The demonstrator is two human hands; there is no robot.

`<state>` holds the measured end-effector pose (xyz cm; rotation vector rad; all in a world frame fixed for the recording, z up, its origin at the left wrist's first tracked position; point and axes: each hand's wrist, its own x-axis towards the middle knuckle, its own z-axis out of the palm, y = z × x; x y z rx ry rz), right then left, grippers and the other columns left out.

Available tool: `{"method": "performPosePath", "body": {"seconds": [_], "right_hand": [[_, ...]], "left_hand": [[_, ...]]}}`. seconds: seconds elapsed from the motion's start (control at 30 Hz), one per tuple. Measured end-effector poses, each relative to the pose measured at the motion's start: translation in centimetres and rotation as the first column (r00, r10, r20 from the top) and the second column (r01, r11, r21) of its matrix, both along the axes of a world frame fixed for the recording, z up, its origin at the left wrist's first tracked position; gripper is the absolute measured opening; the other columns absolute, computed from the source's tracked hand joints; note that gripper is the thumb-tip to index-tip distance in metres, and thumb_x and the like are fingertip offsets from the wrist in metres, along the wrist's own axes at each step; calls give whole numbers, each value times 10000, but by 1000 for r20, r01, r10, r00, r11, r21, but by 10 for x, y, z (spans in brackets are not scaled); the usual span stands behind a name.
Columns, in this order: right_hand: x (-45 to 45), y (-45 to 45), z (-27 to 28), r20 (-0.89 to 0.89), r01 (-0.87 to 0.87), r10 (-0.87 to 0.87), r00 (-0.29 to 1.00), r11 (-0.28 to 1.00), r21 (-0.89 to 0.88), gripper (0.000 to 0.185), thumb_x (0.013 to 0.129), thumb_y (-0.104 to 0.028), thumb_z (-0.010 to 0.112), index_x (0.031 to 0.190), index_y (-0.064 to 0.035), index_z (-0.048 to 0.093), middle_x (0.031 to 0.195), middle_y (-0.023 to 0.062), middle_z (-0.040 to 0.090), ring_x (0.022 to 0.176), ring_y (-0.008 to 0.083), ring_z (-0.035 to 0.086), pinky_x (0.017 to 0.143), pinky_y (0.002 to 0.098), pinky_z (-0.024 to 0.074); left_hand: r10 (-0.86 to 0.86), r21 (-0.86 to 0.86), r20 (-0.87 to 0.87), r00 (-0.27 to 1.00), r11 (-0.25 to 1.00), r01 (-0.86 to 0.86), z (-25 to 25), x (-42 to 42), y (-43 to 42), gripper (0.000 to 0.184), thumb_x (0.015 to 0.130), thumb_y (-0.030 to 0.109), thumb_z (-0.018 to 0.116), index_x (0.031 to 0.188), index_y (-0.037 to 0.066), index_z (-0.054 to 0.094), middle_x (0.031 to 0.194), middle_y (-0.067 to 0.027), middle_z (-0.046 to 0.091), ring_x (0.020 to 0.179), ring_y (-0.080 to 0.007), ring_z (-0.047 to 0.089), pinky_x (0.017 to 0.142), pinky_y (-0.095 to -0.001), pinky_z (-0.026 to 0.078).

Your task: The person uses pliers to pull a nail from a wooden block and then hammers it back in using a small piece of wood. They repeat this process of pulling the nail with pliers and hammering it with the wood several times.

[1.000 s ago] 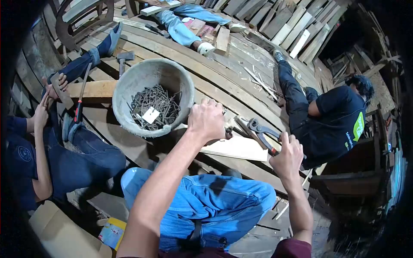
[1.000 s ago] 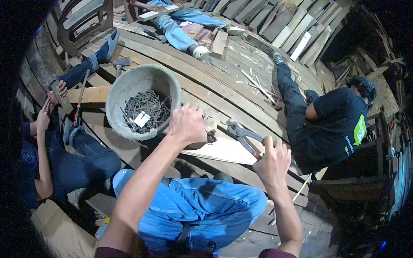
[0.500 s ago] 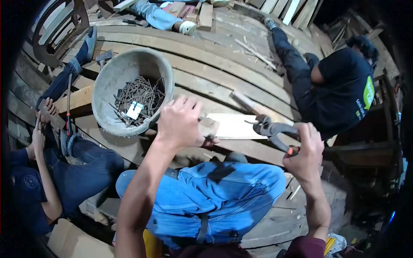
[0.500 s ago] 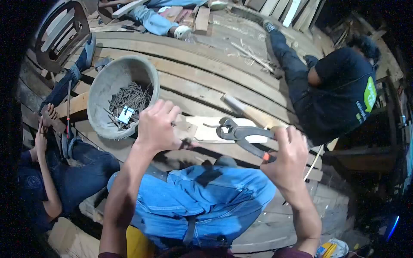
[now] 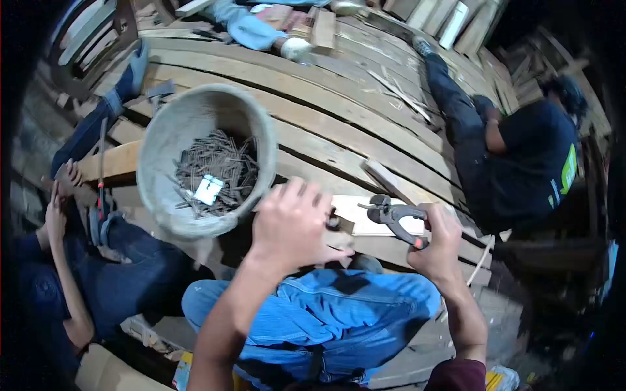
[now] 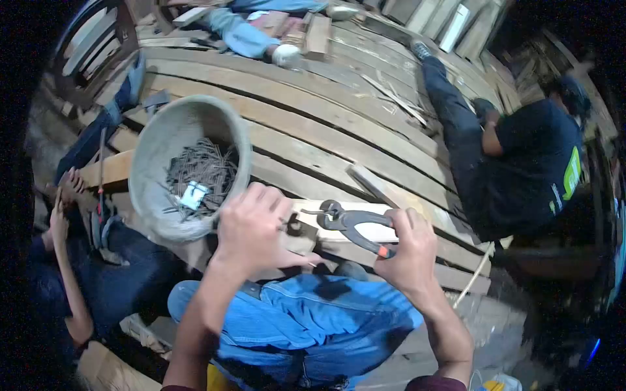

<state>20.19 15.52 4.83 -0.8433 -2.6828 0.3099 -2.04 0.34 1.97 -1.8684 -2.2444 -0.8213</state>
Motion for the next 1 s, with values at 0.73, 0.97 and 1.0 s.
{"method": "performPosePath", "body": {"seconds": [0.73, 0.97, 1.0], "right_hand": [[-264, -48, 52, 627, -622, 312, 714, 693, 365, 644, 946, -670, 500, 1072, -65, 680, 776, 206, 622, 647, 320, 664, 559, 412, 484], [-268, -65, 63, 635, -631, 328, 699, 702, 331, 497, 1001, -510, 515, 1056, -39, 665, 738, 171, 649, 679, 314, 691, 584, 420, 525], [-268, -67, 67, 621, -621, 327, 712, 706, 340, 483, 982, -507, 553, 1029, -40, 666, 725, 161, 662, 665, 308, 696, 582, 419, 530]], "left_hand": [[-60, -106, 25, 998, 992, 62, -8, -2, -7, 352, 725, 308, 695, 936, 26, 695, 863, -115, 690, 767, -258, 677, 759, -371, 510], [-80, 12, 44, 996, 997, 80, -19, -1, -11, 487, 757, 320, 734, 1114, -1, 655, 1055, -139, 678, 1009, -278, 654, 853, -384, 502], [-104, -10, 72, 992, 994, 105, -20, -1, -10, 540, 742, 331, 748, 1139, -18, 636, 1100, -153, 664, 1081, -295, 628, 901, -383, 491]]}}
